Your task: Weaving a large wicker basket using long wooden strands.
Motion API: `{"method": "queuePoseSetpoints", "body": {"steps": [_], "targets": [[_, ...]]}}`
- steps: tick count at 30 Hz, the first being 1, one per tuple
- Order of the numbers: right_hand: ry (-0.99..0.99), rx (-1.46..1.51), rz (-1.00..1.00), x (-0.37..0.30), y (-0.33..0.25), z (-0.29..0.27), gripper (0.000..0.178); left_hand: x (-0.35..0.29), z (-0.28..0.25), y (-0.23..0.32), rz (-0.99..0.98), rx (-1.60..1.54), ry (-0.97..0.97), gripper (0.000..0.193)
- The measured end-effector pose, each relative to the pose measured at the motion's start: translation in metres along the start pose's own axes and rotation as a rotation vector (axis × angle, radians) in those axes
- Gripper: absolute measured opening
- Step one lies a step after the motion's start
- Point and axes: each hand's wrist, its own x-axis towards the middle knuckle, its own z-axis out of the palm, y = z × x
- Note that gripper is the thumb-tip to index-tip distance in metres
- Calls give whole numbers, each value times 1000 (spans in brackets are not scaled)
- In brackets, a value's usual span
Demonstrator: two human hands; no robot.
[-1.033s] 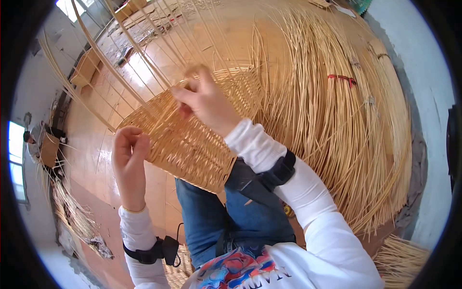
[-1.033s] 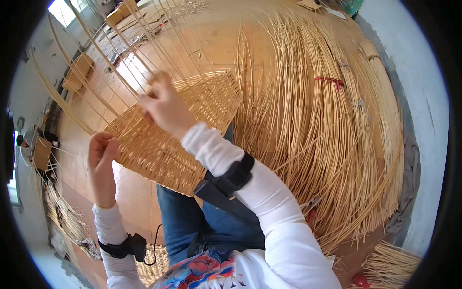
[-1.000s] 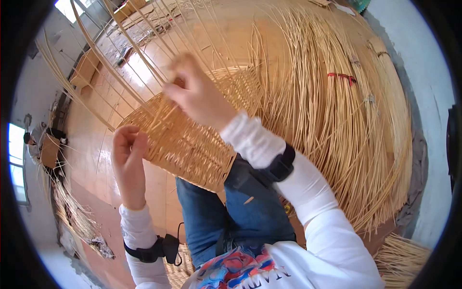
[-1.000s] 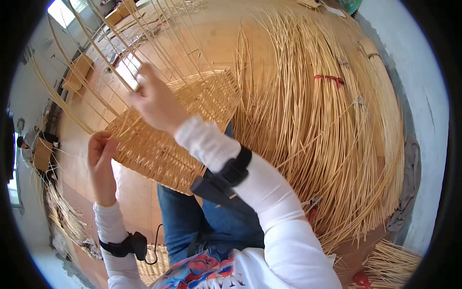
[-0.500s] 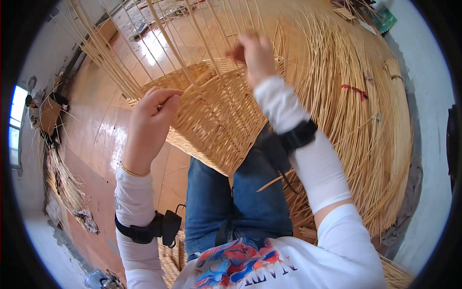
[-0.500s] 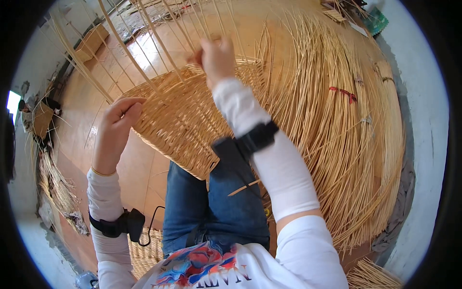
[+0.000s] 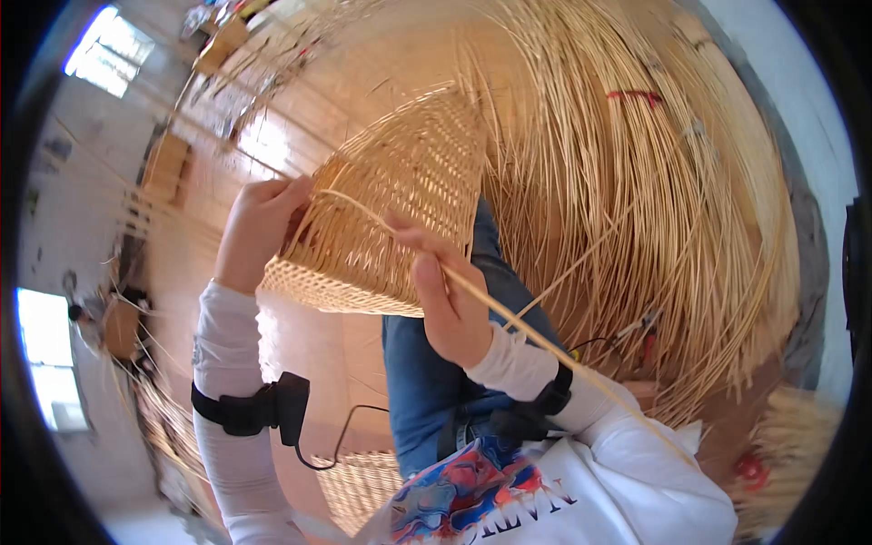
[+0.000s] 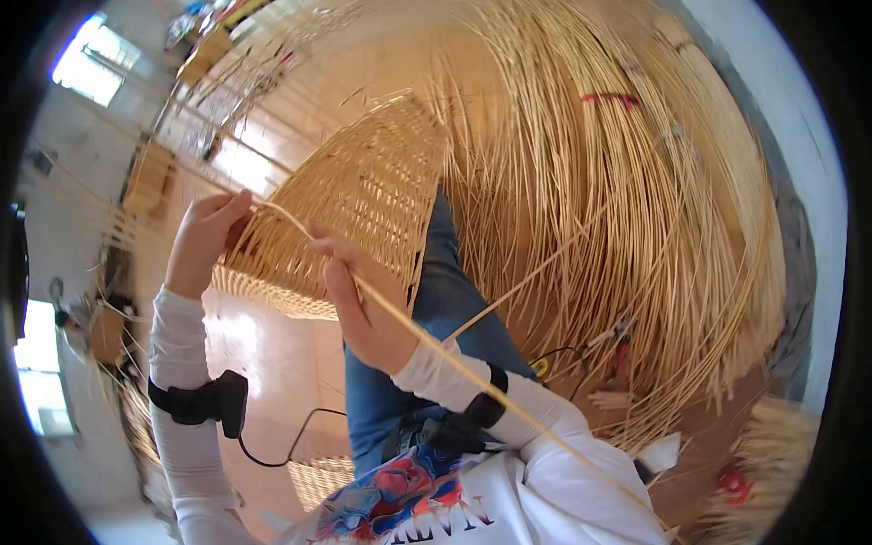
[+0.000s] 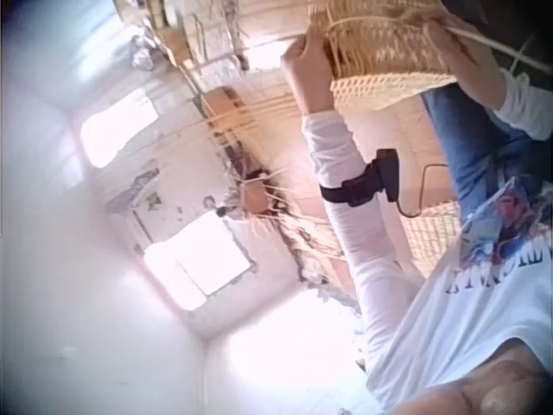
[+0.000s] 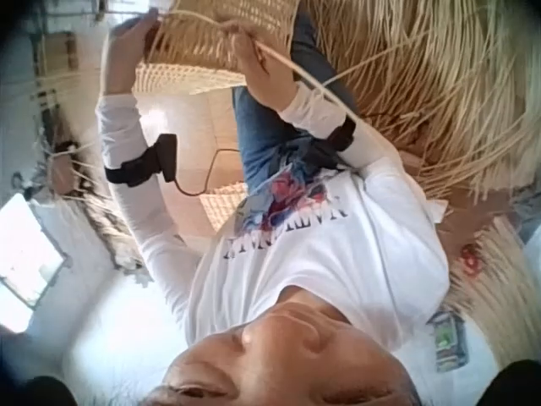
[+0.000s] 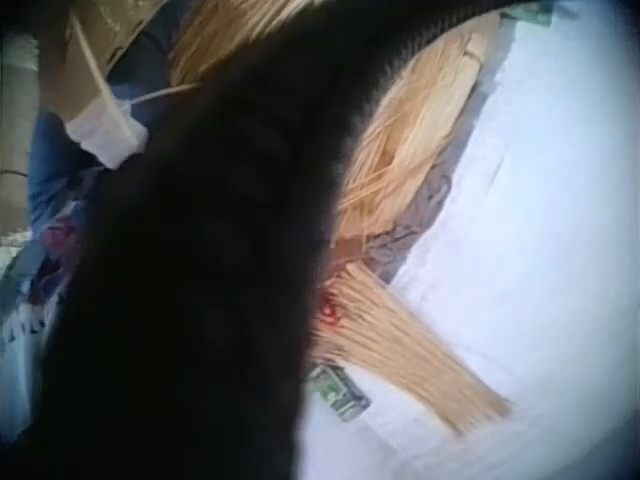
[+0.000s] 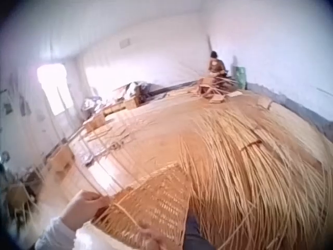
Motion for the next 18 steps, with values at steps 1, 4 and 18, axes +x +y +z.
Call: {"method": "queuePoseSetpoints", "body": {"steps": [1,4,18], "targets": [[45,-60,-58,5,7,-3,24,0,0,3,-42,-64,-38,40],[79,146,83,30,14,-16,26,-9,3,11,-4,-119,-159,51],[103,-493,-439,20,4,18,32,-34,43,24,211,-162,-43,40]]}}
